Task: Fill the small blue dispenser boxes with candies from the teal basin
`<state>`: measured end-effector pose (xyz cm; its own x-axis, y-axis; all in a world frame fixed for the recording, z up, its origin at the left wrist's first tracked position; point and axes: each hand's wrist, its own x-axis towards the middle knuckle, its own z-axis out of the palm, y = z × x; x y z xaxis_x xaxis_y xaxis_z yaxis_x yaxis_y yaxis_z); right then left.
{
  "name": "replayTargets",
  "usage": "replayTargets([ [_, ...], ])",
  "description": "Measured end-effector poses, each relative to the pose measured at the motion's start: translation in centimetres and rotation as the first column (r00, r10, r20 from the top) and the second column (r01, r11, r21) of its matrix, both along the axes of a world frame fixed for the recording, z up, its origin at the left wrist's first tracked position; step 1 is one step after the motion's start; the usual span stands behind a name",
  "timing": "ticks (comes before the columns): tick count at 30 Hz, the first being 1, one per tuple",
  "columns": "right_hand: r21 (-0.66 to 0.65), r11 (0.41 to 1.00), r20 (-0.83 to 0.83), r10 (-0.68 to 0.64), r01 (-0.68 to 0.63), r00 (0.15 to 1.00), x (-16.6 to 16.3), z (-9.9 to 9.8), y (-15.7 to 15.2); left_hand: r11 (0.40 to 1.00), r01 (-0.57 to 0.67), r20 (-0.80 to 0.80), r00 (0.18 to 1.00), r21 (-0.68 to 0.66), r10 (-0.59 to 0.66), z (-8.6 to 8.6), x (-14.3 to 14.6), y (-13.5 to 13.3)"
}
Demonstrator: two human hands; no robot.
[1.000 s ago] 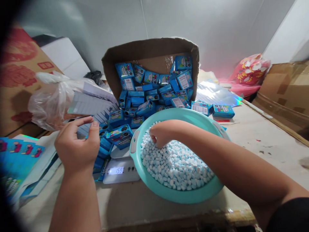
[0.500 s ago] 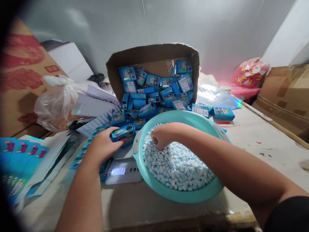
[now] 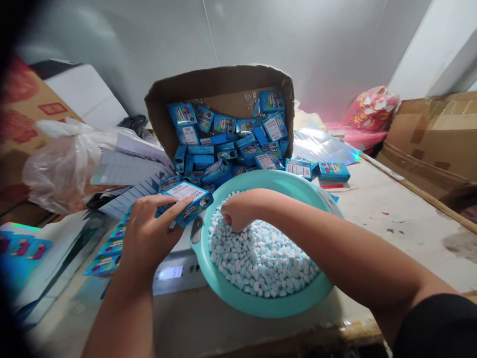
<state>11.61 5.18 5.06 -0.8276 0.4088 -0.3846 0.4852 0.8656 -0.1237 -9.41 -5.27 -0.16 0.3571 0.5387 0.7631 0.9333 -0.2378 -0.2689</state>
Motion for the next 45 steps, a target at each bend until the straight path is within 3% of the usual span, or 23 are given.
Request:
replayTargets([
  [5, -0.008, 1.000, -0.012, 0.007, -0.007, 1.000, 0.2, 0.1, 0.1, 0.993, 0.000, 0.001, 1.000, -0.122, 0.000, 0.2, -0.5, -0.1],
  [10, -0.024, 0.999, -0.012, -0.021, 0.021, 1.000, 0.2, 0.1, 0.1, 1.000, 0.020, -0.028, 0.999, -0.019, -0.020, 0.3, -0.8, -0.3],
  [14, -0.005, 1.000, -0.014, -0.005, 0.005, 1.000, 0.1, -0.1, 0.1, 0.987, 0.023, -0.015, 1.000, -0.157, -0.026, 0.4, -0.3, -0.4],
  [22, -0.018, 0.999, -0.022, -0.032, 0.032, 0.999, 0.1, -0.1, 0.0, 0.999, 0.002, -0.057, 0.998, 0.036, 0.000, 0.2, -0.6, -0.1],
  [26, -0.006, 1.000, 0.007, -0.004, 0.004, 1.000, 0.1, -0.1, 0.0, 0.996, 0.001, -0.051, 0.999, -0.095, -0.006, 0.2, 0.0, -0.2],
  [28, -0.005, 1.000, 0.000, -0.009, 0.009, 1.000, 0.1, -0.1, 0.0, 0.997, -0.019, -0.040, 0.999, -0.069, 0.016, 0.4, 0.2, -0.3],
  [30, -0.001, 1.000, -0.019, -0.012, 0.012, 1.000, 0.1, -0.2, 0.0, 0.996, -0.019, 0.007, 1.000, -0.087, 0.020, 0.6, 0.2, -0.6],
  [34, -0.007, 1.000, -0.013, -0.019, 0.019, 1.000, 0.1, -0.3, 0.0, 0.958, 0.030, 0.131, 0.991, -0.286, 0.008, 1.2, -0.5, -0.9],
  [36, -0.004, 1.000, -0.018, -0.030, 0.030, 0.999, 0.1, -0.4, 0.1, 0.962, 0.021, 0.192, 0.981, -0.271, 0.033, 1.2, -0.8, -0.8],
  [39, -0.008, 1.000, -0.025, -0.027, 0.027, 0.999, 0.1, -0.5, 0.2, 0.979, -0.001, 0.345, 0.936, -0.203, 0.072, 0.9, -0.9, -0.5],
  [41, -0.017, 1.000, -0.017, -0.027, 0.027, 1.000, 0.1, -0.5, 0.2, 0.979, -0.041, 0.508, 0.850, -0.199, 0.139, 0.8, -1.0, -0.5],
  [43, -0.016, 0.999, -0.010, -0.037, 0.037, 0.999, 0.1, -0.4, 0.1, 0.956, -0.081, 0.641, 0.726, -0.282, 0.250, 0.8, -1.2, -0.7],
  [45, -0.010, 0.999, -0.011, -0.048, 0.048, 0.999, 0.1, -0.3, 0.0, 0.908, -0.060, 0.674, 0.651, -0.415, 0.351, 0.9, -1.6, -0.9],
])
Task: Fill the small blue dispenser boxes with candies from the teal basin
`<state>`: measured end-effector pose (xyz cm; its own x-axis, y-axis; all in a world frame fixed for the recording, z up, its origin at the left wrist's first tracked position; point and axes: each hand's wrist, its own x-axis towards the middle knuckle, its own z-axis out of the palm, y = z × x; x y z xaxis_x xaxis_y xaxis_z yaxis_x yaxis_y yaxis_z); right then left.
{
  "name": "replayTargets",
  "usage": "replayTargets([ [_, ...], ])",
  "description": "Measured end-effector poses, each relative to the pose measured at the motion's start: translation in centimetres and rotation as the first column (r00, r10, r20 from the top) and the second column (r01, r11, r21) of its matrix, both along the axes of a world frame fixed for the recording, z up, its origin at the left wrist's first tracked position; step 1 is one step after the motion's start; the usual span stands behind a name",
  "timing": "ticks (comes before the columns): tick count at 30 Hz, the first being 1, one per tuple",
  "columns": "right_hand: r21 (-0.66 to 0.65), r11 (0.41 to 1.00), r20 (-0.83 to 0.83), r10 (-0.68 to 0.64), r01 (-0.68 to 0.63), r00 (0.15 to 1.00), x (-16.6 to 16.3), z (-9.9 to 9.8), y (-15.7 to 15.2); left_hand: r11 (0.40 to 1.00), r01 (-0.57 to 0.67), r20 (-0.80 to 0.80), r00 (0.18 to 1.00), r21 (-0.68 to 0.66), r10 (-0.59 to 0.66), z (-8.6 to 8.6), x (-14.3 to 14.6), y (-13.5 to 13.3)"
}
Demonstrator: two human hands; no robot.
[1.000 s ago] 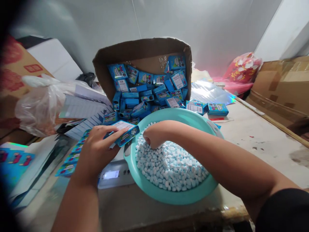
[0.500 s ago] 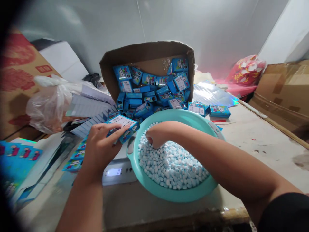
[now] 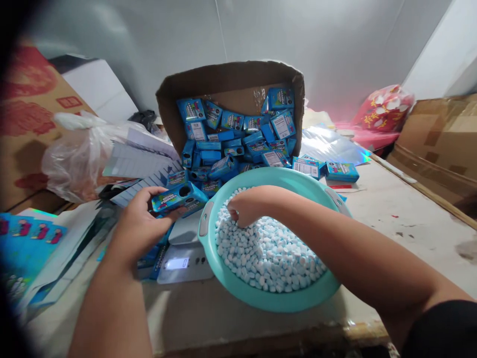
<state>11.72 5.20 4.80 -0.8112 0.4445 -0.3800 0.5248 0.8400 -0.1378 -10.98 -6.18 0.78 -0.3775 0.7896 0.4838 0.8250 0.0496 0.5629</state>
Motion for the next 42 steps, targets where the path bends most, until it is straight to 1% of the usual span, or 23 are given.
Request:
replayTargets([
  [1, 0.002, 1.000, 0.000, -0.004, 0.004, 1.000, 0.0, 0.1, 0.0, 0.998, 0.015, 0.017, 1.000, -0.068, -0.014, 0.0, -0.3, -0.1],
  [3, -0.001, 1.000, 0.004, -0.007, 0.007, 1.000, 0.0, 0.1, -0.1, 0.980, 0.038, 0.004, 0.999, -0.196, -0.038, -0.1, -1.0, -0.1],
  [5, -0.003, 1.000, 0.002, 0.002, -0.002, 1.000, 0.0, 0.2, 0.0, 0.954, 0.010, -0.020, 1.000, -0.300, -0.016, -0.4, -1.7, 0.1],
  [6, -0.001, 1.000, -0.002, 0.010, -0.010, 1.000, 0.0, 0.1, 0.0, 0.946, 0.004, -0.023, 1.000, -0.323, -0.012, -0.6, -2.0, 0.2],
  [7, 0.002, 1.000, -0.009, 0.019, -0.019, 1.000, 0.0, 0.1, 0.1, 0.949, 0.011, -0.008, 1.000, -0.316, -0.014, -0.7, -2.2, 0.3],
  [8, 0.006, 1.000, -0.013, 0.025, -0.025, 1.000, 0.0, 0.1, 0.1, 0.963, 0.030, 0.031, 0.999, -0.268, -0.023, -0.8, -2.2, 0.4],
  [9, 0.010, 1.000, -0.015, 0.027, -0.027, 1.000, 0.0, 0.1, 0.1, 0.983, 0.059, 0.088, 0.995, -0.175, -0.044, -0.8, -2.2, 0.4],
  [10, 0.011, 1.000, -0.013, 0.027, -0.027, 1.000, 0.1, 0.2, 0.1, 0.995, 0.086, 0.147, 0.986, -0.052, -0.077, -0.8, -1.9, 0.3],
  [11, 0.013, 1.000, -0.012, 0.022, -0.022, 1.000, 0.1, 0.2, 0.0, 0.992, 0.098, 0.194, 0.975, 0.086, -0.113, -0.6, -1.6, 0.2],
  [12, 0.017, 1.000, -0.016, 0.016, -0.016, 1.000, 0.1, 0.2, 0.0, 0.972, 0.088, 0.219, 0.966, 0.216, -0.136, -0.3, -1.3, 0.0],
  [13, 0.028, 1.000, -0.029, 0.011, -0.010, 1.000, 0.2, 0.3, -0.1, 0.946, 0.075, 0.209, 0.967, 0.314, -0.146, -0.1, -0.9, -0.2],
  [14, 0.047, 0.999, -0.052, 0.008, -0.006, 0.999, 0.2, 0.3, -0.2, 0.924, 0.056, 0.163, 0.979, 0.378, -0.126, 0.2, -0.6, -0.4],
  [15, 0.068, 0.998, -0.086, 0.008, -0.002, 0.996, 0.2, 0.3, -0.3, 0.910, 0.024, 0.094, 0.993, 0.414, -0.069, 0.4, -0.4, -0.6],
  [16, 0.086, 0.996, -0.121, 0.009, 0.002, 0.993, 0.2, 0.3, -0.4, 0.902, -0.013, 0.014, 1.000, 0.432, 0.008, 0.5, -0.3, -0.8],
  [18, 0.101, 0.995, -0.167, 0.014, 0.003, 0.986, 0.2, 0.3, -0.5, 0.892, -0.073, -0.122, 0.982, 0.446, 0.141, 0.7, -0.2, -1.0],
  [20, 0.094, 0.996, -0.154, 0.020, -0.005, 0.988, 0.1, 0.2, -0.5, 0.881, -0.092, -0.179, 0.964, 0.463, 0.195, 0.6, -0.2, -1.0],
  [23, 0.101, 0.995, -0.106, 0.031, -0.020, 0.994, 0.0, 0.0, -0.4, 0.869, -0.098, -0.200, 0.955, 0.485, 0.220, 0.6, -0.3, -1.0],
  [26, 0.097, 0.995, -0.099, 0.040, -0.031, 0.994, -0.1, -0.3, -0.1, 0.857, -0.117, -0.192, 0.951, 0.501, 0.241, 0.5, -0.3, -1.0],
  [31, 0.076, 0.996, -0.103, 0.045, -0.037, 0.994, -0.1, -0.6, 0.3, 0.866, -0.106, -0.193, 0.955, 0.489, 0.225, 0.4, -0.2, -0.7],
  [36, 0.036, 0.999, -0.077, 0.012, -0.009, 0.997, -0.2, -0.8, 0.5, 0.878, -0.110, -0.214, 0.949, 0.466, 0.232, 0.4, -0.1, -0.6],
  [42, 0.047, 0.999, -0.067, 0.005, -0.001, 0.998, -0.4, -0.8, 0.5, 0.884, -0.086, -0.245, 0.944, 0.460, 0.220, 0.7, 0.6, -0.6],
])
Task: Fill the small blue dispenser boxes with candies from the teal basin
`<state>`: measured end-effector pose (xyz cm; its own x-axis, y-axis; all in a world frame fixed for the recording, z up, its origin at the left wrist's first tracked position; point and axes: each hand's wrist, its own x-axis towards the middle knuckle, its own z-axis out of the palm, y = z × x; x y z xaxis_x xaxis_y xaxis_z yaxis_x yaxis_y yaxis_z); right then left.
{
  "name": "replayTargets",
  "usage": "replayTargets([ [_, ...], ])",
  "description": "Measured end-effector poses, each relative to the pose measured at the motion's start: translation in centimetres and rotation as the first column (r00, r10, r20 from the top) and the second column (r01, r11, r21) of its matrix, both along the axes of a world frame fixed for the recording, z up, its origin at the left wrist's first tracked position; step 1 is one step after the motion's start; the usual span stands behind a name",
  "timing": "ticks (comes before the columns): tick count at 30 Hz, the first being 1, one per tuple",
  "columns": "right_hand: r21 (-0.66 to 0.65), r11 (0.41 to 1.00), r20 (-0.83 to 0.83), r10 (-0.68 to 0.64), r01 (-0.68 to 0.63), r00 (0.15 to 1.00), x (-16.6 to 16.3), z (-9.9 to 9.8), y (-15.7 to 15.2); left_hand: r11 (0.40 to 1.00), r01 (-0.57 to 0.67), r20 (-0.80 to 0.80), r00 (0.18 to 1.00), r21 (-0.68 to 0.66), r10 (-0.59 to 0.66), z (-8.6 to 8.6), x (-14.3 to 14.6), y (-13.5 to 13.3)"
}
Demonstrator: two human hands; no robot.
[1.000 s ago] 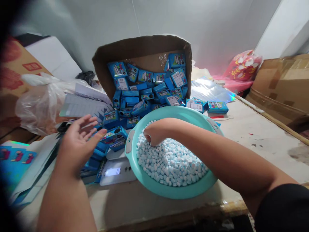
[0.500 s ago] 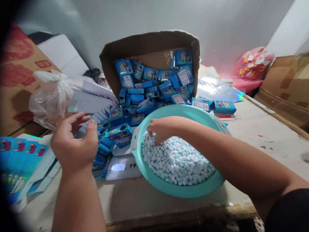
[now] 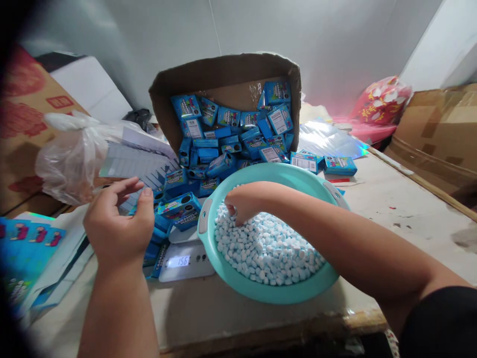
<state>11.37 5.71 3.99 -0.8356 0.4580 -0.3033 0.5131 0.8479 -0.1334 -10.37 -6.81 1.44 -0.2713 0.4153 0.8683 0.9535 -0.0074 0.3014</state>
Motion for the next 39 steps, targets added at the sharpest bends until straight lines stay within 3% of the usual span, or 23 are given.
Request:
replayTargets([
  [5, -0.004, 1.000, -0.002, 0.011, -0.011, 1.000, 0.2, 0.2, -0.1, 0.997, 0.041, -0.075, 0.996, -0.071, -0.046, 0.1, 0.9, 0.3],
  [8, -0.009, 1.000, -0.013, 0.024, -0.024, 1.000, 0.2, 0.1, -0.2, 0.977, 0.023, -0.031, 0.999, -0.213, -0.030, -0.5, 0.2, 0.6],
  [10, -0.015, 0.999, -0.013, 0.030, -0.030, 0.999, 0.2, 0.0, -0.2, 0.901, 0.021, 0.031, 0.999, -0.433, -0.008, -1.2, -0.8, 0.8],
  [12, -0.021, 0.999, -0.007, 0.029, -0.029, 1.000, 0.2, 0.0, -0.2, 0.766, 0.039, 0.079, 0.997, -0.642, 0.016, -1.8, -1.6, 1.2],
  [14, -0.027, 0.999, 0.001, 0.026, -0.026, 1.000, 0.2, 0.1, -0.2, 0.667, 0.056, 0.117, 0.992, -0.743, 0.047, -2.1, -2.0, 1.7],
  [15, -0.029, 0.999, 0.006, 0.025, -0.025, 1.000, 0.2, 0.2, -0.3, 0.656, 0.059, 0.132, 0.989, -0.752, 0.062, -2.2, -1.8, 1.9],
  [17, -0.032, 0.999, 0.016, 0.024, -0.023, 1.000, 0.2, 0.3, -0.3, 0.732, 0.050, 0.137, 0.989, -0.679, 0.060, -2.0, -1.2, 2.2],
  [20, -0.024, 1.000, 0.025, 0.020, -0.019, 0.999, 0.2, 0.5, -0.4, 0.939, -0.001, 0.018, 1.000, -0.343, 0.008, -1.5, 0.1, 1.8],
  [21, -0.020, 1.000, 0.026, 0.020, -0.019, 0.999, 0.2, 0.5, -0.4, 0.971, -0.001, -0.062, 0.998, -0.241, -0.014, -1.3, 0.4, 1.6],
  [23, -0.018, 1.000, 0.033, 0.025, -0.025, 0.999, 0.2, 0.6, -0.4, 0.970, 0.077, -0.234, 0.963, -0.229, -0.131, -0.9, 0.7, 1.0],
  [25, -0.026, 0.999, 0.039, 0.034, -0.033, 0.999, 0.2, 0.6, -0.4, 0.910, 0.173, -0.339, 0.888, -0.376, -0.309, -0.7, 0.7, 0.6],
  [27, -0.031, 0.999, 0.038, 0.040, -0.039, 0.998, 0.2, 0.6, -0.3, 0.872, 0.206, -0.383, 0.836, -0.444, -0.392, -0.7, 0.5, 0.6],
  [31, -0.029, 0.999, 0.034, 0.034, -0.033, 0.999, 0.2, 0.5, -0.3, 0.934, 0.184, -0.503, 0.801, -0.307, -0.324, -1.1, 0.5, 1.2],
  [35, -0.025, 0.999, 0.037, 0.048, -0.048, 0.998, 0.2, 0.4, -0.3, 0.915, 0.212, -0.519, 0.769, -0.344, -0.373, -1.3, 1.2, 1.3],
  [39, -0.036, 0.998, 0.027, 0.049, -0.048, 0.998, 0.2, 0.4, -0.2, 0.896, 0.234, -0.439, 0.807, -0.376, -0.395, -1.2, 1.5, 1.0],
])
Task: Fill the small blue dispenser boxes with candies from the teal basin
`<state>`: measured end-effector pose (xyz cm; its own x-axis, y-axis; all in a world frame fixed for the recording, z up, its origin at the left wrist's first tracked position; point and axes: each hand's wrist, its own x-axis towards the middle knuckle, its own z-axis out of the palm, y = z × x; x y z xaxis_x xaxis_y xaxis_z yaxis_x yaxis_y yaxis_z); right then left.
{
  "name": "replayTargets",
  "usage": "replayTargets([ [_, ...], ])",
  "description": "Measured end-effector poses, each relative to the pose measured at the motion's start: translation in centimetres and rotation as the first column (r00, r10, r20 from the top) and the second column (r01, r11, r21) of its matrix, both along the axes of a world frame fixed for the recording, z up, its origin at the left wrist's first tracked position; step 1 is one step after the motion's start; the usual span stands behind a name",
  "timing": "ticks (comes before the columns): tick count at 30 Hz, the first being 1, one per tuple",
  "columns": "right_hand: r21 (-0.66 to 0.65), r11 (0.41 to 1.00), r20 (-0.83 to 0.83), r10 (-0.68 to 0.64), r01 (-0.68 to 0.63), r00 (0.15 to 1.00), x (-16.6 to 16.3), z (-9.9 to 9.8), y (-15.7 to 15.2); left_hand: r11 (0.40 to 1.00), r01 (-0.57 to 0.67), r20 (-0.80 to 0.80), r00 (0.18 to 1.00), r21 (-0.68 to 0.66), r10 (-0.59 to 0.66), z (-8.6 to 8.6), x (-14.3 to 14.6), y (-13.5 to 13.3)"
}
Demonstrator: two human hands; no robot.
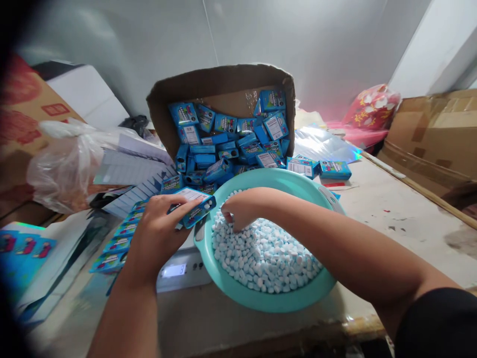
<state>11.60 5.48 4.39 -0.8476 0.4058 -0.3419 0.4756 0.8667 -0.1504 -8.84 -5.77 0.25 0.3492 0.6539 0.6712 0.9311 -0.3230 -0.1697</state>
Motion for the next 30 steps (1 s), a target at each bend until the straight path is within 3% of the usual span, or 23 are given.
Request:
replayTargets([
  [3, 0.002, 1.000, -0.004, -0.019, 0.019, 1.000, 0.1, 0.0, 0.0, 0.996, -0.030, 0.143, 0.989, -0.078, 0.041, 0.2, -0.3, -0.2],
  [6, 0.004, 1.000, 0.001, -0.031, 0.031, 1.000, 0.1, 0.1, 0.0, 0.979, -0.139, 0.294, 0.939, -0.146, 0.177, 0.4, -1.3, -0.2],
  [9, -0.002, 1.000, 0.006, -0.028, 0.028, 1.000, 0.1, 0.0, 0.0, 0.891, -0.254, 0.352, 0.850, -0.376, 0.391, 0.2, -2.7, -0.1],
  [12, 0.004, 1.000, 0.003, -0.029, 0.029, 1.000, 0.1, -0.1, 0.0, 0.807, -0.226, 0.340, 0.821, -0.545, 0.459, 0.0, -3.6, -0.1],
  [14, 0.002, 0.999, 0.003, -0.033, 0.033, 0.999, 0.1, -0.1, 0.0, 0.830, -0.225, 0.361, 0.820, -0.510, 0.444, -0.1, -3.7, -0.1],
  [20, 0.002, 0.999, 0.018, -0.047, 0.047, 0.999, 0.1, 0.2, -0.1, 0.935, -0.286, 0.453, 0.819, -0.209, 0.352, 0.5, -2.7, -0.2],
  [30, 0.035, 0.999, 0.020, -0.036, 0.035, 0.999, 0.1, 0.1, -0.1, 0.924, -0.361, 0.485, 0.790, -0.124, 0.374, 0.2, -3.0, 0.2],
])
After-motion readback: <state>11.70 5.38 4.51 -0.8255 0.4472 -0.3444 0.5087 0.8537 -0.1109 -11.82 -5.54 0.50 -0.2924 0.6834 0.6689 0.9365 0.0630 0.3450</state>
